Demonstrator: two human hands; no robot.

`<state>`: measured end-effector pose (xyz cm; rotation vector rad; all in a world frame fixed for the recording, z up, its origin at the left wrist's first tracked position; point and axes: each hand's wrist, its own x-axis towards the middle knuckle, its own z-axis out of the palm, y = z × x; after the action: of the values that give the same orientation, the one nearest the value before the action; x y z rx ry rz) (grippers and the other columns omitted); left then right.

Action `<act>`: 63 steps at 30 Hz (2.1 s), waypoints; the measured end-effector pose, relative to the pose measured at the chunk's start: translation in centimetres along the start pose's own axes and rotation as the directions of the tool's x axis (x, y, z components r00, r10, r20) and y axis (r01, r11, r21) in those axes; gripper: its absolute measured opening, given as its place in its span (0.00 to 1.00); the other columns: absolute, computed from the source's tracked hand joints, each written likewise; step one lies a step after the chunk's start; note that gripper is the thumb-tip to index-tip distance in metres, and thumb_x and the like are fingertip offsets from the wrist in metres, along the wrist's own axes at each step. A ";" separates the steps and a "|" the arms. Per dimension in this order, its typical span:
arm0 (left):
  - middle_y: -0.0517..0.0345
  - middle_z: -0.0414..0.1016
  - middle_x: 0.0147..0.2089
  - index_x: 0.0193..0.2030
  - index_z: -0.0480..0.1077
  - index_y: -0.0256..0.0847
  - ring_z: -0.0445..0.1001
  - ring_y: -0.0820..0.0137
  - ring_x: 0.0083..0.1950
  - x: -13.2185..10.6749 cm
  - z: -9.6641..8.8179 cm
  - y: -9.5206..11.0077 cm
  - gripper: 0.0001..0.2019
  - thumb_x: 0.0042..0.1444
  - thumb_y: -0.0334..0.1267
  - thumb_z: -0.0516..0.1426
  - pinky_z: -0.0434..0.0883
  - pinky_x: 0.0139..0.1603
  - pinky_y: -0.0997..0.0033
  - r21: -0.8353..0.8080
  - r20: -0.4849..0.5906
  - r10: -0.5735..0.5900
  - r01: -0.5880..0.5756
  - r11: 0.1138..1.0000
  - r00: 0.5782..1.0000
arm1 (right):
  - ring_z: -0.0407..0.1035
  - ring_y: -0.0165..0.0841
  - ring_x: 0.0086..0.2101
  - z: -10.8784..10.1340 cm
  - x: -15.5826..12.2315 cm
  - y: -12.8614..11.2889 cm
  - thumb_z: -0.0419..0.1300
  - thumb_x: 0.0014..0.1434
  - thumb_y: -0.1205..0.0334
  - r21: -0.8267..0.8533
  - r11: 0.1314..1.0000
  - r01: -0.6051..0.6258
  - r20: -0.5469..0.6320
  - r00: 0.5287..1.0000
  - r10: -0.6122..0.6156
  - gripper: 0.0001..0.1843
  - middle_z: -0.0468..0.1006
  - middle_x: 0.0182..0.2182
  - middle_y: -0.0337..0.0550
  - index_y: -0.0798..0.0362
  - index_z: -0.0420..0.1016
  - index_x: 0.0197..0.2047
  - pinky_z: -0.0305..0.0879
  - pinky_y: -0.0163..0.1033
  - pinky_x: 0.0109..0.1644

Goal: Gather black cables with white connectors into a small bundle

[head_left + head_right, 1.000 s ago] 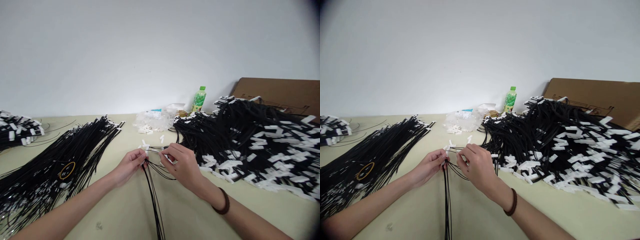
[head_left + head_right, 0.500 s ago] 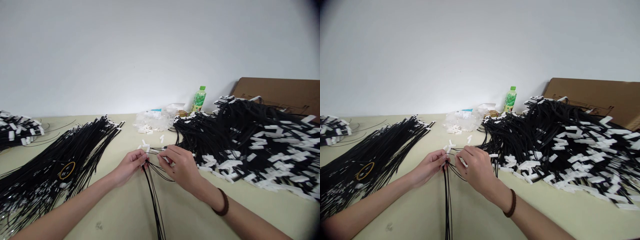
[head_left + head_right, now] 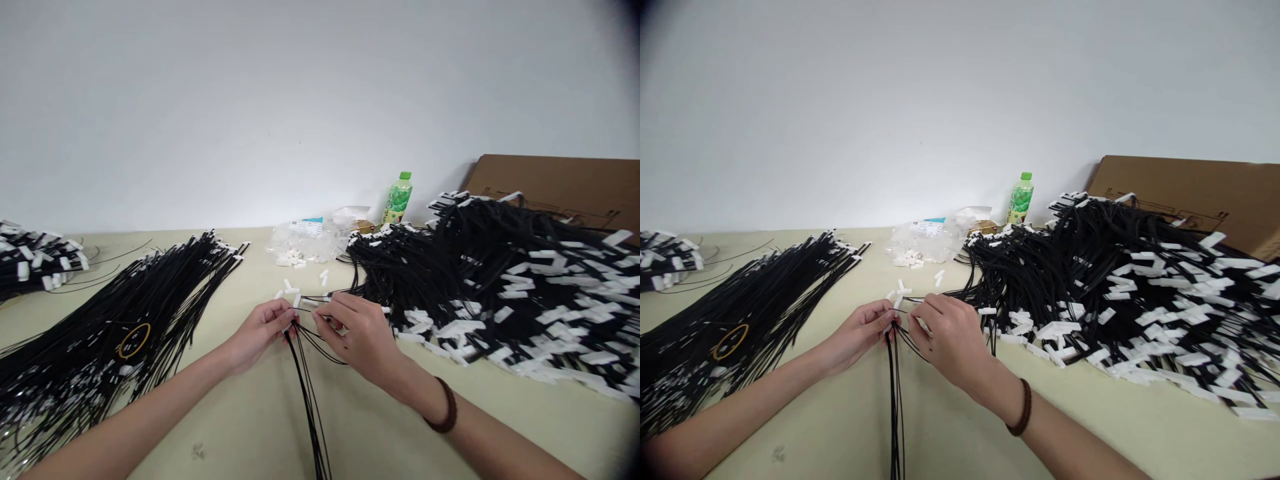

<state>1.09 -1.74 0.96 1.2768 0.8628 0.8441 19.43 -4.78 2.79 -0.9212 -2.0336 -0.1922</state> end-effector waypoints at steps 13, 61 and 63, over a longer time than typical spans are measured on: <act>0.61 0.65 0.23 0.29 0.66 0.37 0.62 0.74 0.27 0.0 0.1 0.2 0.14 0.49 0.48 0.57 0.58 0.29 0.74 0.080 0.018 0.004 -0.005 0.997 1.000 | 0.58 0.26 0.23 0.0 -0.1 -0.2 0.51 0.59 0.67 -0.018 0.999 0.038 0.027 0.999 -0.038 0.10 0.65 0.21 0.37 0.56 0.69 0.27 0.53 0.32 0.28; 0.61 0.65 0.25 0.29 0.65 0.36 0.64 0.74 0.28 0.0 -0.1 0.0 0.12 0.51 0.45 0.56 0.61 0.29 0.73 0.122 0.062 0.022 -0.029 0.992 0.998 | 0.61 0.27 0.24 0.3 -0.2 -0.5 0.51 0.59 0.68 -0.032 0.992 0.125 0.039 0.992 -0.124 0.10 0.68 0.21 0.38 0.56 0.68 0.27 0.56 0.32 0.30; 0.61 0.65 0.25 0.29 0.65 0.36 0.64 0.74 0.28 0.0 -0.1 0.0 0.13 0.51 0.45 0.56 0.61 0.29 0.73 0.122 0.061 0.018 -0.025 0.992 0.998 | 0.62 0.27 0.24 0.3 -0.2 -0.4 0.50 0.59 0.68 -0.036 0.991 0.129 0.042 0.991 -0.128 0.11 0.69 0.22 0.39 0.56 0.68 0.27 0.56 0.33 0.30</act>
<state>0.98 -1.70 0.95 1.4144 0.8655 0.7755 19.00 -5.06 2.58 -0.8237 -2.1348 -0.2864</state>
